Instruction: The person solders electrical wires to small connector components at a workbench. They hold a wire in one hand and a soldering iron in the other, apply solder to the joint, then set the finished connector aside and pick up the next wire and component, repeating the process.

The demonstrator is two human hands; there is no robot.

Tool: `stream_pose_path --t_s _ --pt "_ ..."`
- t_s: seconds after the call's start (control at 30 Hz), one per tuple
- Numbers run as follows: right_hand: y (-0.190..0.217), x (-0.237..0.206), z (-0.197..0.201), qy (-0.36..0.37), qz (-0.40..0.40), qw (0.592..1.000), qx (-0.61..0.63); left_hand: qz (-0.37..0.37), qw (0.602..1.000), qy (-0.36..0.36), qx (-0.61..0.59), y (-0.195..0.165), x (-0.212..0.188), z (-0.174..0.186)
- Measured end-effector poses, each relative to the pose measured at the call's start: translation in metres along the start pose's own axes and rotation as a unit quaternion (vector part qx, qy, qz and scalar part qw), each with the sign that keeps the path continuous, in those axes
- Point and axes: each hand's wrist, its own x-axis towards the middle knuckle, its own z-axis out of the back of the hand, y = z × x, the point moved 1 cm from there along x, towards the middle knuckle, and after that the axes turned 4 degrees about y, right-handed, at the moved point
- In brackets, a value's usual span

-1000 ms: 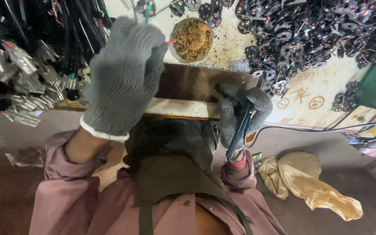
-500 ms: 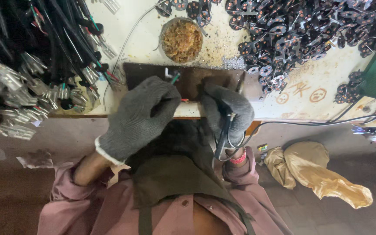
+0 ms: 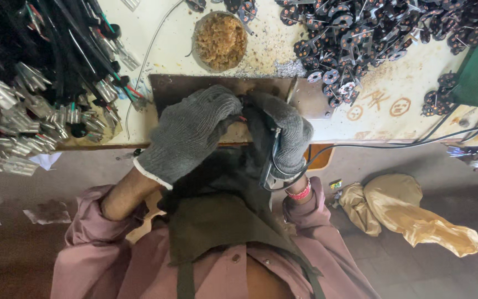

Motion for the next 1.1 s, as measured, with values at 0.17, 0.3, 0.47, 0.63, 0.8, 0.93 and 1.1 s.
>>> stream_pose_path --t_s 0.17,0.3,0.47,0.63,0.8,0.93,1.1 --pt "-0.005 -0.002 0.005 0.06 0.022 0.997 -0.04 0.068 0.996 -0.011 -0.057 -0.01 -0.004 -0.008" --pt "-0.012 -0.004 0.002 0.023 0.066 0.998 0.009 0.012 0.981 -0.041 -0.188 -0.011 0.002 -0.002" --pt "-0.008 -0.003 -0.002 0.027 0.058 0.996 0.064 0.033 0.999 -0.007 -0.029 -0.001 0.012 -0.003" --pt "-0.004 0.003 -0.002 0.019 0.065 0.997 0.036 -0.008 0.999 -0.035 -0.006 0.003 0.008 -0.01" --pt "-0.005 0.001 -0.001 0.016 0.051 0.998 0.043 -0.016 0.999 -0.047 0.012 0.007 0.009 -0.013" --pt "-0.018 -0.013 0.005 0.054 -0.092 0.988 0.111 -0.044 0.996 -0.061 0.041 0.007 0.008 -0.012" --pt "-0.044 -0.05 0.008 0.007 0.084 0.994 -0.07 -0.017 0.998 -0.059 0.034 0.005 0.008 -0.014"
